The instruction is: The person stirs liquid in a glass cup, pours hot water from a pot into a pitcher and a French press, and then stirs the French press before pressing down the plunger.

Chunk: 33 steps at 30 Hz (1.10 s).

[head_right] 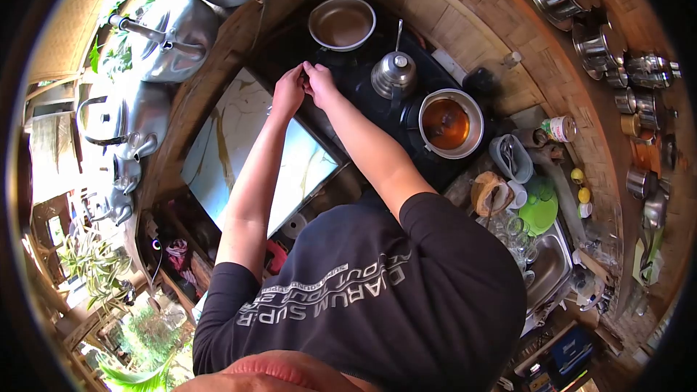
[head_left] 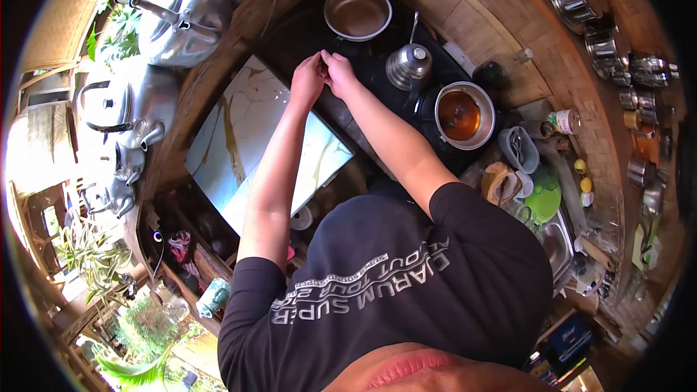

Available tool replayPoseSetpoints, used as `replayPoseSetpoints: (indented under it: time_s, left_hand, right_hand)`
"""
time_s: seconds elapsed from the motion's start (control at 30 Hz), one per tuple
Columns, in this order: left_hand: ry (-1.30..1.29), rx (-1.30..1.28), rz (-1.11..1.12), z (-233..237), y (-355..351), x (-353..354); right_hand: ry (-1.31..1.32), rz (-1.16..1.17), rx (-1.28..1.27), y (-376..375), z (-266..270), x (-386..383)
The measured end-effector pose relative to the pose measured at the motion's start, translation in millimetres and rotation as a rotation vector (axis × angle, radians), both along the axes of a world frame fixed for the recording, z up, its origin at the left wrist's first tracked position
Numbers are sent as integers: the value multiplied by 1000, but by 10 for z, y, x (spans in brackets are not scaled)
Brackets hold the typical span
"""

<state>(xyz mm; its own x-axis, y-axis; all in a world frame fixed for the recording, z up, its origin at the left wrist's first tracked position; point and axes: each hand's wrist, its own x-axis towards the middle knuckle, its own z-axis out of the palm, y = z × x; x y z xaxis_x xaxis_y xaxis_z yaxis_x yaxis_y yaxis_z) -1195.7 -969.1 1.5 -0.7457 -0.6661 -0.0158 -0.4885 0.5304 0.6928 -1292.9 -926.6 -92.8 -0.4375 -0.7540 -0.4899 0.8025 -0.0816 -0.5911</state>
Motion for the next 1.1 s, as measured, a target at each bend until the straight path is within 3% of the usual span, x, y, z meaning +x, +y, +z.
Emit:
replayPoseSetpoints:
  time_s: [0.2, 0.3, 0.5, 0.6, 1.1]
  left_hand:
    - [-26, -38, -60, -9, -71, -38]
    - [-35, 79, -40, -126, -139, -36]
    - [48, -31, -78, -373, -180, 44]
    - [59, -102, -72, -474, -194, 63]
    - [-67, 92, 47, -664, -79, 253]
  right_hand:
    - [3, -42, 11, 2, 39, 13]
    - [16, 5, 12, 49, 119, -2]
    - [52, 5, 182, 63, 57, 69]
    - [107, 58, 152, 112, -56, 102]
    - [66, 91, 85, 334, 10, 305]
